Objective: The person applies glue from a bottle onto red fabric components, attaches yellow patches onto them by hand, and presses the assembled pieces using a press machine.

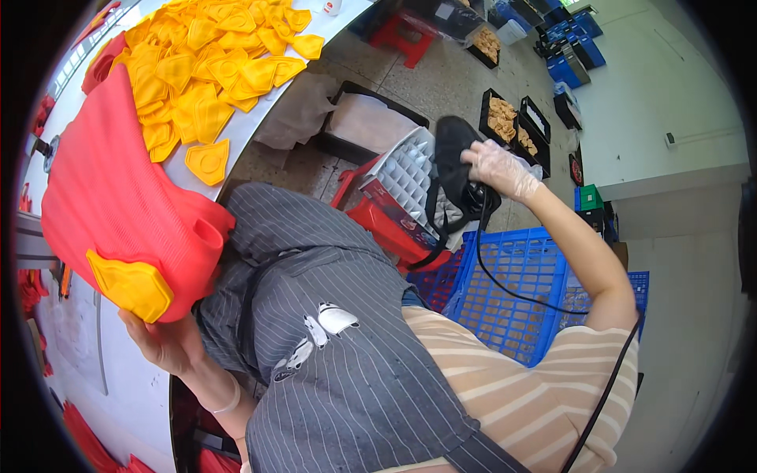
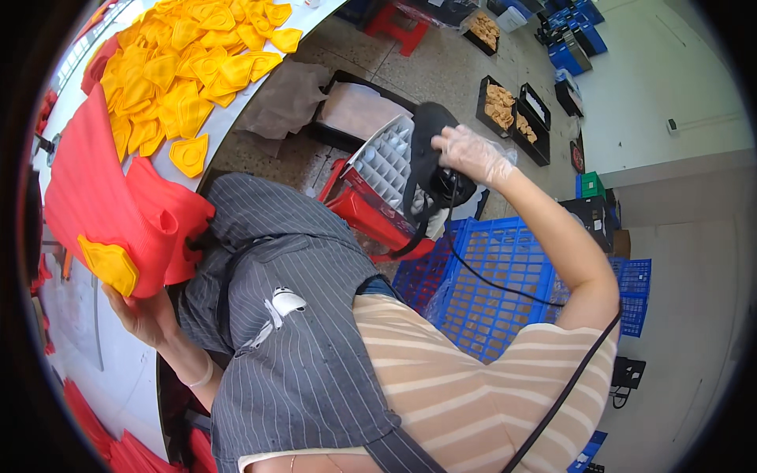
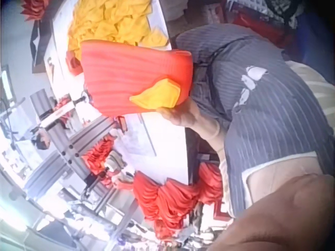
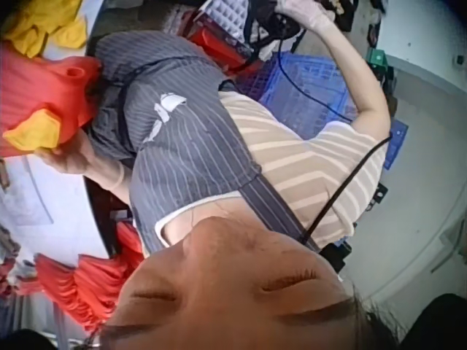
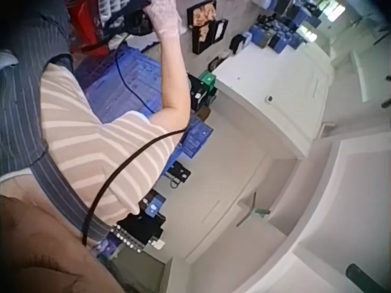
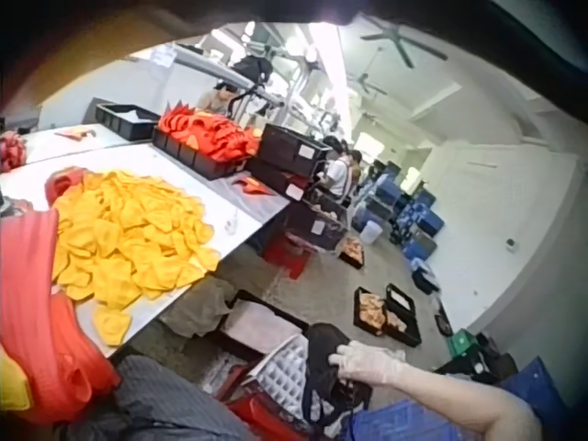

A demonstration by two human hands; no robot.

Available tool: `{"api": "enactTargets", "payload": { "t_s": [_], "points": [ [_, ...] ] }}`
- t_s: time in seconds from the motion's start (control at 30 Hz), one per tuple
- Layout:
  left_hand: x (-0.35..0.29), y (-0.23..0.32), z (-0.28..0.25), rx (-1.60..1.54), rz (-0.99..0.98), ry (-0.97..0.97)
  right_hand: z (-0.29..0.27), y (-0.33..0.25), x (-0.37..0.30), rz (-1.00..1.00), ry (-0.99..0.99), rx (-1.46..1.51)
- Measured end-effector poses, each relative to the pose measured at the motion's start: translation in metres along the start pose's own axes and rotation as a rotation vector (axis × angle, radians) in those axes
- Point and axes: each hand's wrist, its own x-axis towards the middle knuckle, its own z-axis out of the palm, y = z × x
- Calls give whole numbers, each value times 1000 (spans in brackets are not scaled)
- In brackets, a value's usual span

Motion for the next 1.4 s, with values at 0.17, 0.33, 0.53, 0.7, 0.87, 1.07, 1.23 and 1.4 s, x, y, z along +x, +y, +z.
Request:
{"api": "enactTargets", "payload": {
  "t_s": [0.17,0.33,0.53,0.7,0.87,1.07,1.23,1.4],
  "points": [
    [-7,-2,-3,-112,-44,-207,46,-11,-8,-248,-192,-102],
    [-14,-2,-6,-91,5,-145,83,-52,2,-271,-353,18],
    [-9,-3,3,-83,-32,-214,5,-99,39,260,4,608],
    [-10,-2,9,-32,-20,-115,-74,-93,44,491,1070,1025],
    [-4,0,13,-62,-69,-248,-190,-104,-98,58,1316,929],
    [-15,5,18,-10,1,-155,-261,-120,-147,-1161,466,377],
    [-30,4,27,-53,-50,-364,-279,-91,-153,-1322,208,340],
    [-45,5,17,16,0,-294,-290,-78,-146,-1410,65,448]
  ]
}}
